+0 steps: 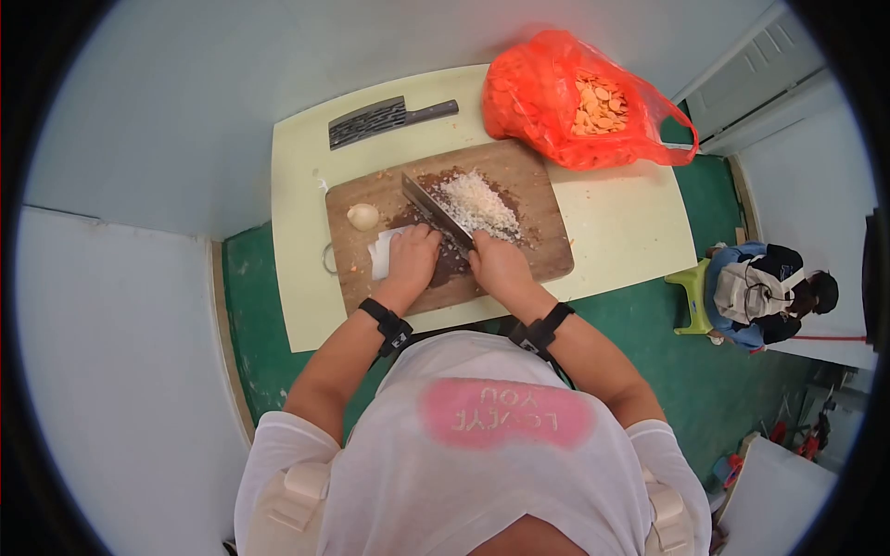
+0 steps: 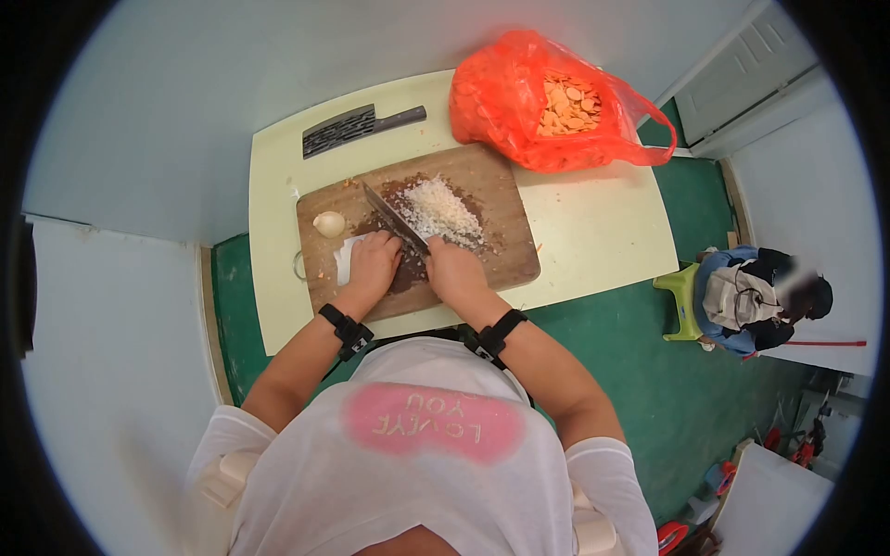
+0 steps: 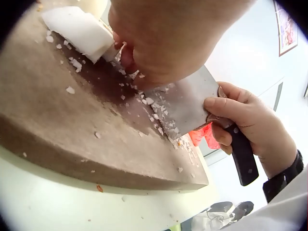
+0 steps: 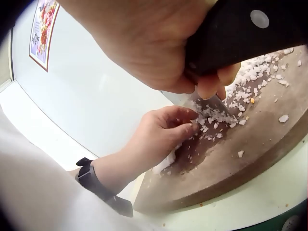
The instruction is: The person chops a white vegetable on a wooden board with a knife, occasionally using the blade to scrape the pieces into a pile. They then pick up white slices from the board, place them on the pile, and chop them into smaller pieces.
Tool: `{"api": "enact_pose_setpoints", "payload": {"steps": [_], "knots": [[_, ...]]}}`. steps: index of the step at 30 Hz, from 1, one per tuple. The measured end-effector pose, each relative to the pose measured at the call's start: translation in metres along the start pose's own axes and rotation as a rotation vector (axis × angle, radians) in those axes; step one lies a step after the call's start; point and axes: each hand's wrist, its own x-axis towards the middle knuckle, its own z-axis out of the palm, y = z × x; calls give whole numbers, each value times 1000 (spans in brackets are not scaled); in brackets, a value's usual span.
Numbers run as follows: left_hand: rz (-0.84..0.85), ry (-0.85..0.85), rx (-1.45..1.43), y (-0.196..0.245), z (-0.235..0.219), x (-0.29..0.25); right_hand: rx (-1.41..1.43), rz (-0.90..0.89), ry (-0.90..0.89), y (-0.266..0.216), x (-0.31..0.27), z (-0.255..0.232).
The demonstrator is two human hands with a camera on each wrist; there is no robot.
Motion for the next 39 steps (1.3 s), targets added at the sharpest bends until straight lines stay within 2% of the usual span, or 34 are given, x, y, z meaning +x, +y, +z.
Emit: {"api": "enact_pose_setpoints", "payload": {"steps": [5, 10, 12, 16, 19, 21, 25, 27, 30, 35, 39], "knots": [[14, -20, -24, 0, 13, 14, -15, 4, 30, 12, 3, -12], [-130, 16, -204, 20, 23, 25, -48, -18, 133, 13, 7, -24], [-127, 32, -218, 22, 20, 22, -102, 15, 58, 20, 10, -21], [-144, 79, -223, 20, 23, 22, -94, -4, 72, 17, 8, -20], [-181, 41, -199, 24, 22, 25, -105, -27, 100, 12, 5, -20], [-197, 26, -204, 25, 27, 27, -132, -1, 29, 14, 7, -16], [-230, 7, -243, 20, 26, 28, -114, 16, 18, 9, 8, -21], [-212, 18, -243, 21, 27, 26, -84, -40, 68, 7, 5, -20], [-194, 34, -232, 22, 26, 26, -99, 28, 16, 9, 10, -14], [-184, 26, -244, 20, 28, 24, -127, 8, 28, 10, 7, -8], [-126, 34, -340, 13, 10, 18, -147, -2, 29, 9, 7, -8]]}}
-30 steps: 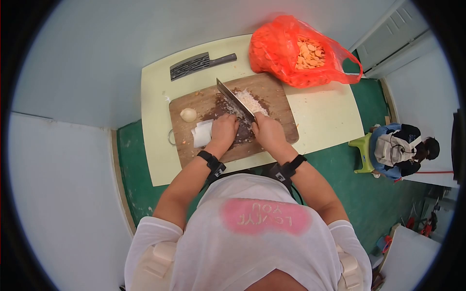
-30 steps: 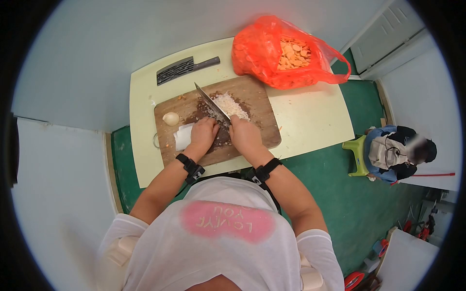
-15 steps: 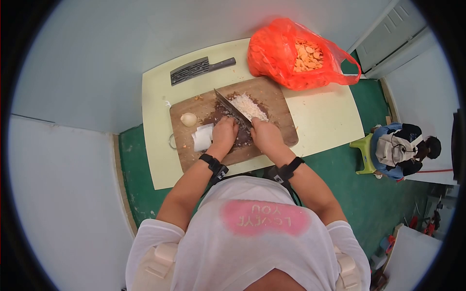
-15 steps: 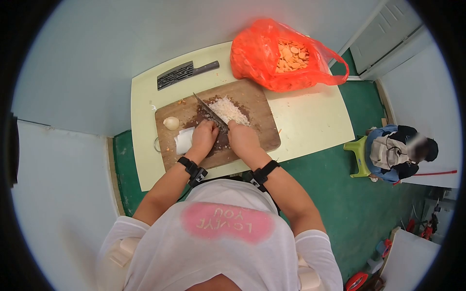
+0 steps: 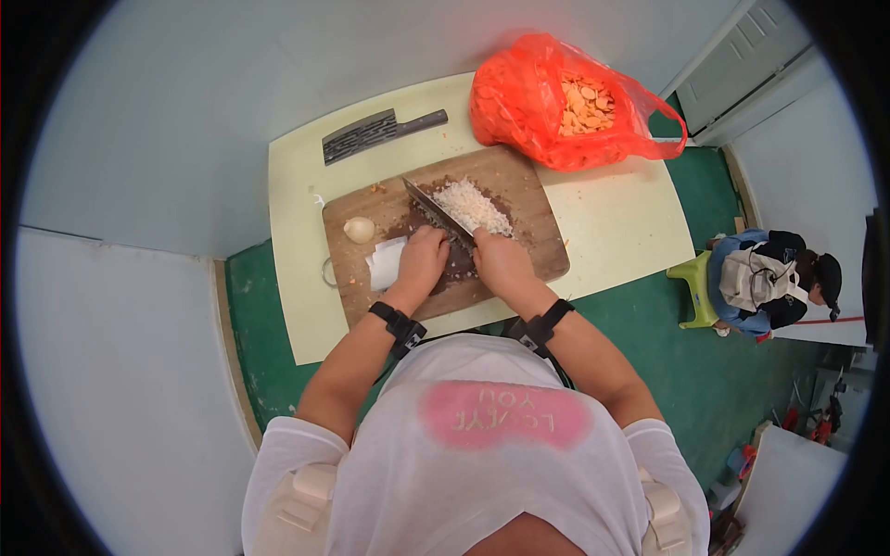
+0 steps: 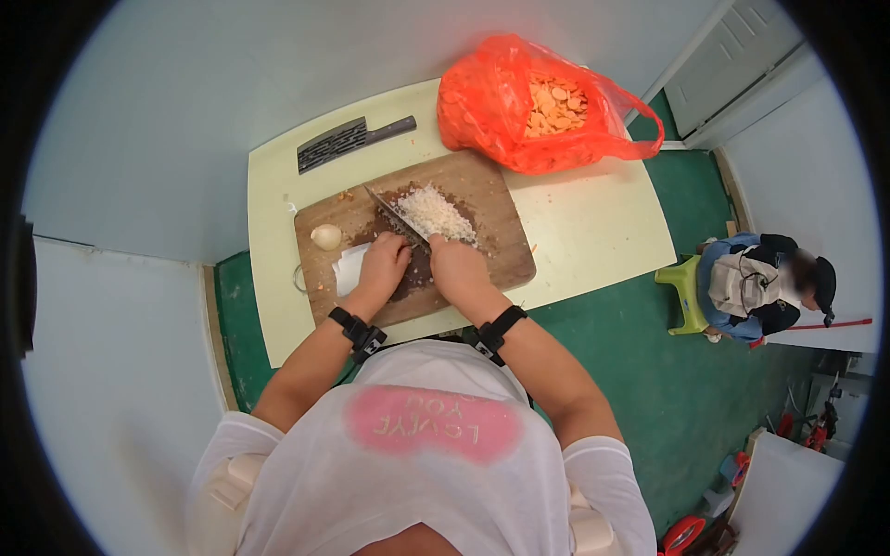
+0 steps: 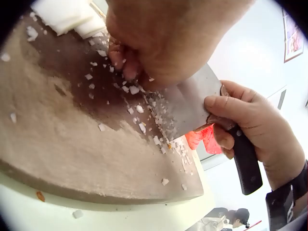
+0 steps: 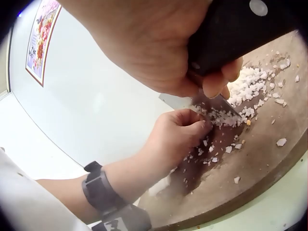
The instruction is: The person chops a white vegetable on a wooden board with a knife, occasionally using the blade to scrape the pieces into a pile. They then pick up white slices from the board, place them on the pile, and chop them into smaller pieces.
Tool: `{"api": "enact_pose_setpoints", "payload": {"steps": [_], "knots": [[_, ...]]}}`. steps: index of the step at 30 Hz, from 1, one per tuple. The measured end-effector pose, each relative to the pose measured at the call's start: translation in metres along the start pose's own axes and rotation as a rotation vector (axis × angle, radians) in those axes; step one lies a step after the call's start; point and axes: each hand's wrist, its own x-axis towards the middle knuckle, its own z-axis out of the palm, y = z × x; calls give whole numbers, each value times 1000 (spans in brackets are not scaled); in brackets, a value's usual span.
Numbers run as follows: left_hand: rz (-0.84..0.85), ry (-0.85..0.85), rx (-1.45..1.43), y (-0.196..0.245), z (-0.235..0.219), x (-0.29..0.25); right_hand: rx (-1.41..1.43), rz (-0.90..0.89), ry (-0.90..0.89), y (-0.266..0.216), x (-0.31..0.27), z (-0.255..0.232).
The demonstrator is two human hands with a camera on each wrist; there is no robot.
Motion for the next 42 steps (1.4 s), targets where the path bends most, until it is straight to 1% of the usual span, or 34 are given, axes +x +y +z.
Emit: {"api": "enact_pose_setpoints", "payload": {"steps": [1, 2, 4, 8, 13, 17, 19, 20, 22, 23, 25, 26, 27, 29, 30, 31, 32, 33, 34, 35, 36, 37, 38, 39, 41, 42], "knots": [[9, 9, -59, 0, -5, -4, 3, 4, -2, 0, -1, 1], [9, 4, -58, 0, -9, -9, 12, 27, -12, 1, 0, 1], [57, -111, -48, -2, -16, -14, 25, 44, -21, 0, 2, 0], [91, -115, -10, -2, -11, -18, 41, 55, -15, -3, 0, -2], [23, -100, 92, -3, 1, -14, 45, 63, -4, -1, -2, 0], [99, -46, 84, -3, 13, -6, 56, 83, 11, -2, -5, 0], [98, 11, 65, 2, 16, -1, 55, 97, 20, -1, -6, 2], [105, 13, 64, 2, 16, 0, 54, 81, 40, 1, -7, 7], [48, 48, 23, 1, 16, 1, 51, 68, 65, 3, -7, 6], [54, 46, 21, -2, 15, 0, 56, 77, 55, 3, -6, 6], [-26, -24, -88, -2, 6, -3, 65, 96, 47, 2, -7, 4], [-27, -73, -54, -1, 3, -3, 66, 83, 43, 1, -7, 2], [-16, -82, -59, -3, 4, -3, 66, 75, 40, 2, -7, 0], [138, 20, 5, -4, 10, -1, 75, 106, 24, 1, -6, 6], [48, -67, 51, -5, 13, 1, 78, 134, 15, 2, -4, 5], [51, -103, 49, -8, 17, 4, 107, 117, -35, -2, -9, -8], [104, -40, 31, -10, 22, 3, 129, 121, 25, -1, -11, -2], [63, -92, 72, -11, 24, 4, 143, 90, 53, 1, -12, 3], [128, -53, 63, -11, 25, 2, 197, 85, 66, 2, -14, 4], [86, -46, 60, -6, 22, 2, 278, 52, 86, 0, -18, -2], [58, -43, 80, -16, 28, 0, 232, 30, 129, 2, -16, 11], [34, -57, 74, -8, 22, 0, 282, 66, 115, 1, -17, 11], [66, -38, 59, -6, 20, 1, 280, 54, 140, 1, -17, 11], [40, -59, 101, -9, 22, 2, 273, 36, 179, 2, -16, 14], [31, -43, 106, 6, 17, 2, 289, 51, 151, 2, -17, 10], [19, -51, 114, 5, 16, 2, 285, 55, 173, -1, -17, 14]]}}
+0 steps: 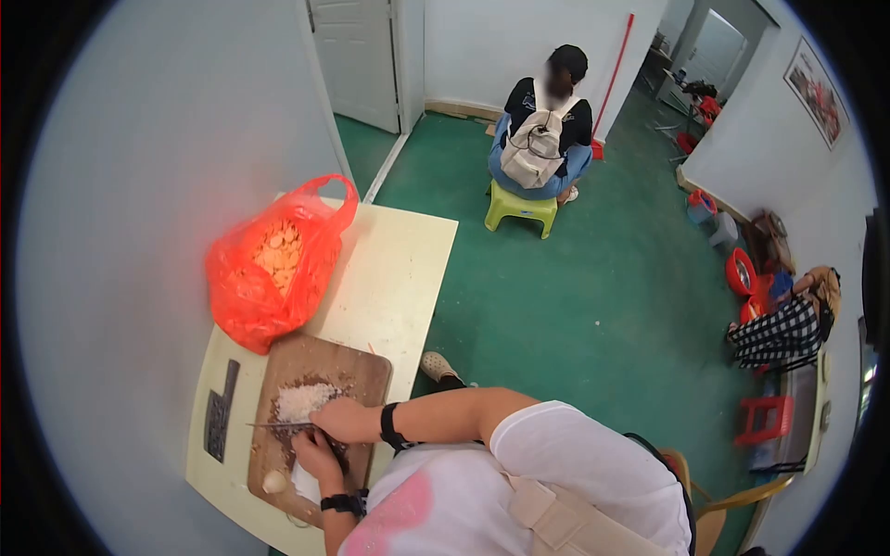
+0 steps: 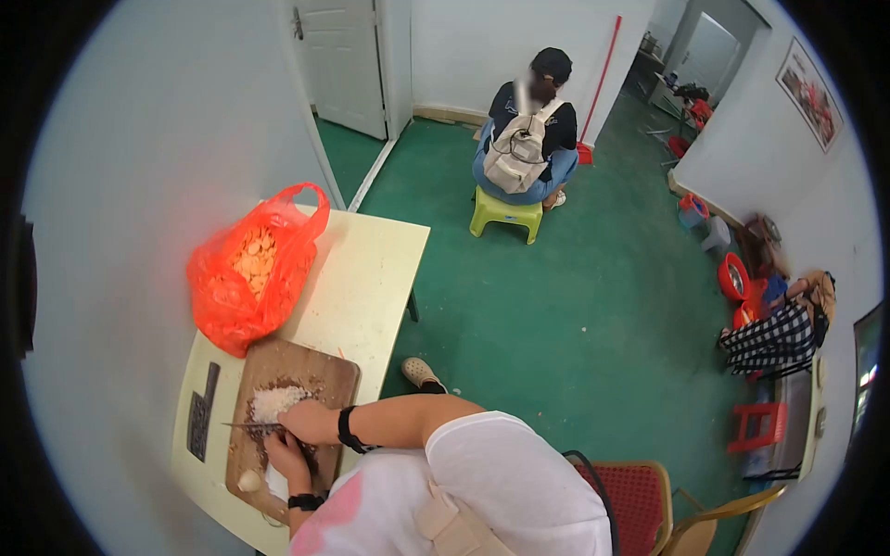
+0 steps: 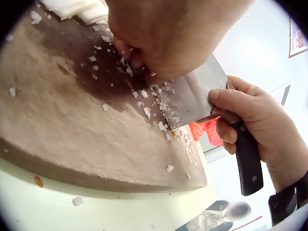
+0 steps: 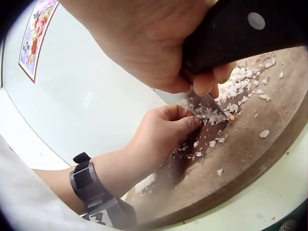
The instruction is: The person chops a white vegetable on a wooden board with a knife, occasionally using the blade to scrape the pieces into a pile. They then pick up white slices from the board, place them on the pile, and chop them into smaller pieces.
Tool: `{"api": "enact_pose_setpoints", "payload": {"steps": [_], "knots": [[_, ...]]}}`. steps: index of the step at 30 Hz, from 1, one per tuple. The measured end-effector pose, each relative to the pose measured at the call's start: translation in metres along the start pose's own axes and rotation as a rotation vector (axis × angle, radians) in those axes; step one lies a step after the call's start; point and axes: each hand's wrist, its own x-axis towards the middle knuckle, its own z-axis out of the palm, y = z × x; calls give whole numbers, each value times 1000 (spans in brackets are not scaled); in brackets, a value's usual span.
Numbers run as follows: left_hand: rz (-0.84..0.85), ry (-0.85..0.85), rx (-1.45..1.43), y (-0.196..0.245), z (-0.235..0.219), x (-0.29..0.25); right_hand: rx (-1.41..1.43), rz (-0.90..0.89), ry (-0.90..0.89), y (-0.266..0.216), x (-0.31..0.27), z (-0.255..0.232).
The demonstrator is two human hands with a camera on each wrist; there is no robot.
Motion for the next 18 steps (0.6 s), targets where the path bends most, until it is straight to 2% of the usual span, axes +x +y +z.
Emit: {"api": "enact_pose_setpoints", "payload": {"steps": [4, 8, 10, 13, 18], "knots": [[-48, -21, 2, 3, 1, 3, 14, 6, -6, 1, 0, -6], [1, 15, -43, 2, -1, 0, 4, 17, -1, -1, -2, -6], [38, -49, -58, -2, -2, -3, -24, 1, -2, -2, -2, -7], [74, -40, -80, -7, -1, -4, -42, -14, -9, -1, -2, -8], [34, -27, -61, -6, 3, 0, -78, -29, -12, -1, -1, -6]]}}
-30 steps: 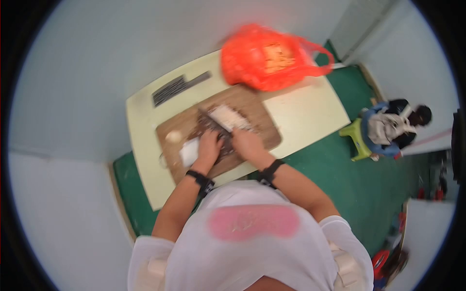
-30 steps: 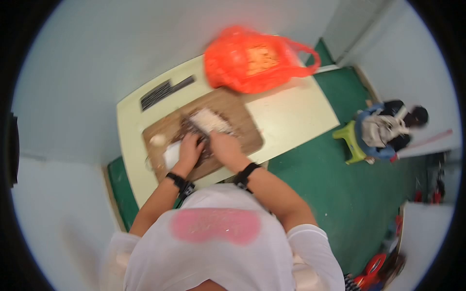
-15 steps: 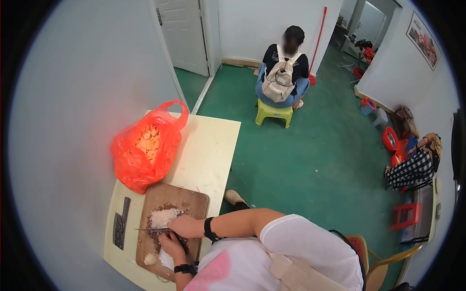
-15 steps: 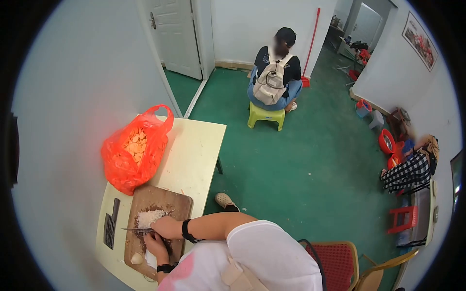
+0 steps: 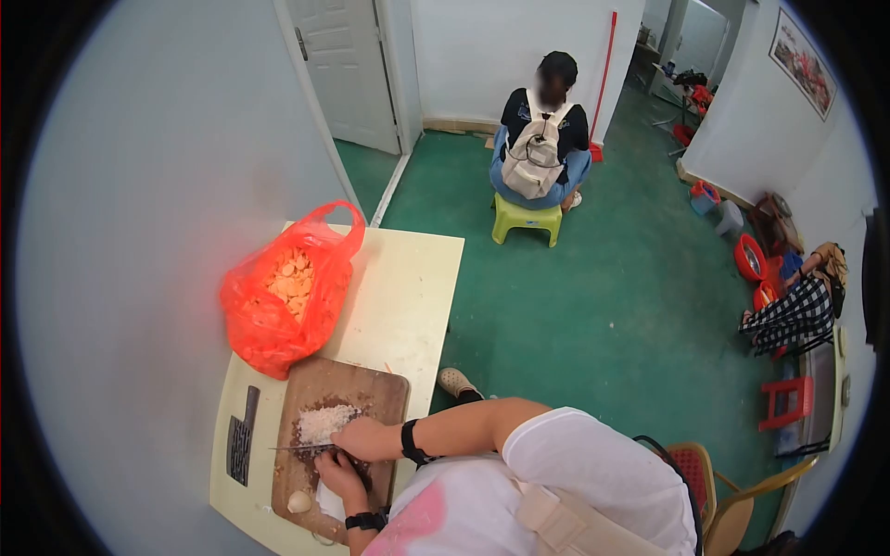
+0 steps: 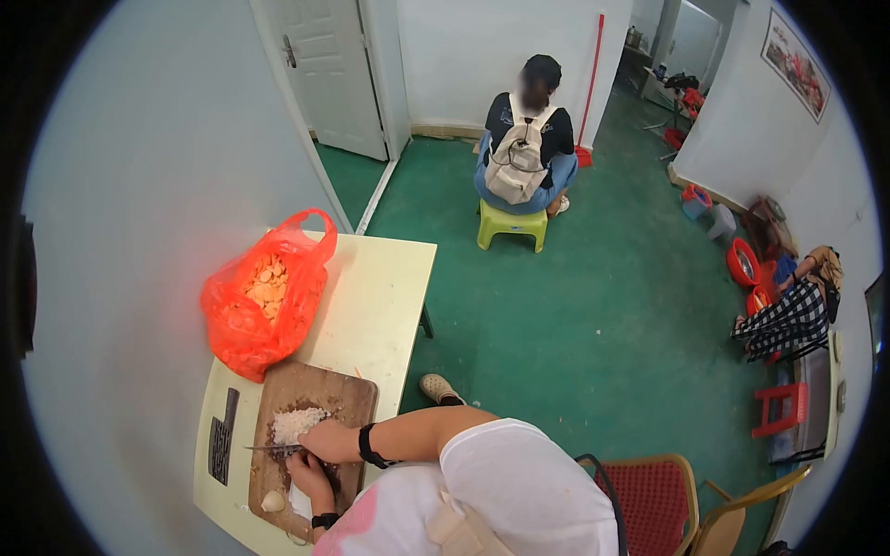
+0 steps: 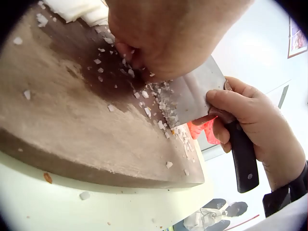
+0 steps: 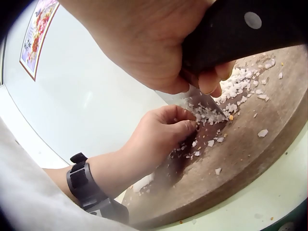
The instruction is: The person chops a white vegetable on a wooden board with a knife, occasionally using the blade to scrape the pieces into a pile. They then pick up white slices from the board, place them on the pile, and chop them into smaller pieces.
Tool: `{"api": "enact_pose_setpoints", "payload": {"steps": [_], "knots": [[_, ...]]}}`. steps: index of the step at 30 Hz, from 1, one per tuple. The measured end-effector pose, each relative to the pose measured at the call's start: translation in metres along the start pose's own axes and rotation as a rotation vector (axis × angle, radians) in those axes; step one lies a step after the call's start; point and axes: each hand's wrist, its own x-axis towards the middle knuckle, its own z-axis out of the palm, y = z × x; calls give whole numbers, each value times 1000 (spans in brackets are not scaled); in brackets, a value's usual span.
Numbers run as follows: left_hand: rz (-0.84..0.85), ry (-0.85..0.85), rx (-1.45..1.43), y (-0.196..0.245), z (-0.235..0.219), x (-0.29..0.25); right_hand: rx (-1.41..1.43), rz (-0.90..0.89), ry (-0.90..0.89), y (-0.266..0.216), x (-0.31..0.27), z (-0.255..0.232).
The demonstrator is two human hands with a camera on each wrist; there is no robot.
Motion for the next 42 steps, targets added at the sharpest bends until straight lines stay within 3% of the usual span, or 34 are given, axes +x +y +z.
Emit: {"api": "enact_pose_setpoints", "payload": {"steps": [11, 17, 27, 31, 35, 37, 38, 39, 41, 42], "knots": [[-51, 14, 17, -6, 5, 0, 42, -20, -12, -4, -3, -5], [19, 50, 19, 2, 0, -5, 34, -55, -13, -3, -3, -4], [-132, 38, 20, 11, 4, -1, 168, -1, -120, 2, 2, -3], [-239, 47, -28, 16, 7, 3, 259, -56, -152, 13, 6, -12], [-232, 77, -10, 1, 15, 1, 315, -70, -186, 26, 16, -8], [-198, 78, 60, -7, 19, 0, 423, 4, -242, 29, 18, -19], [-192, 97, 82, 4, 17, 2, 444, -98, -301, 34, 18, -41], [-224, 86, -4, 9, 16, 3, 391, -87, -192, 41, 21, -19], [-292, 80, 50, 10, 19, 3, 384, -57, -337, 44, 26, -37], [-324, 20, 96, 7, 19, 2, 310, -71, -253, 51, 30, -18]]}}
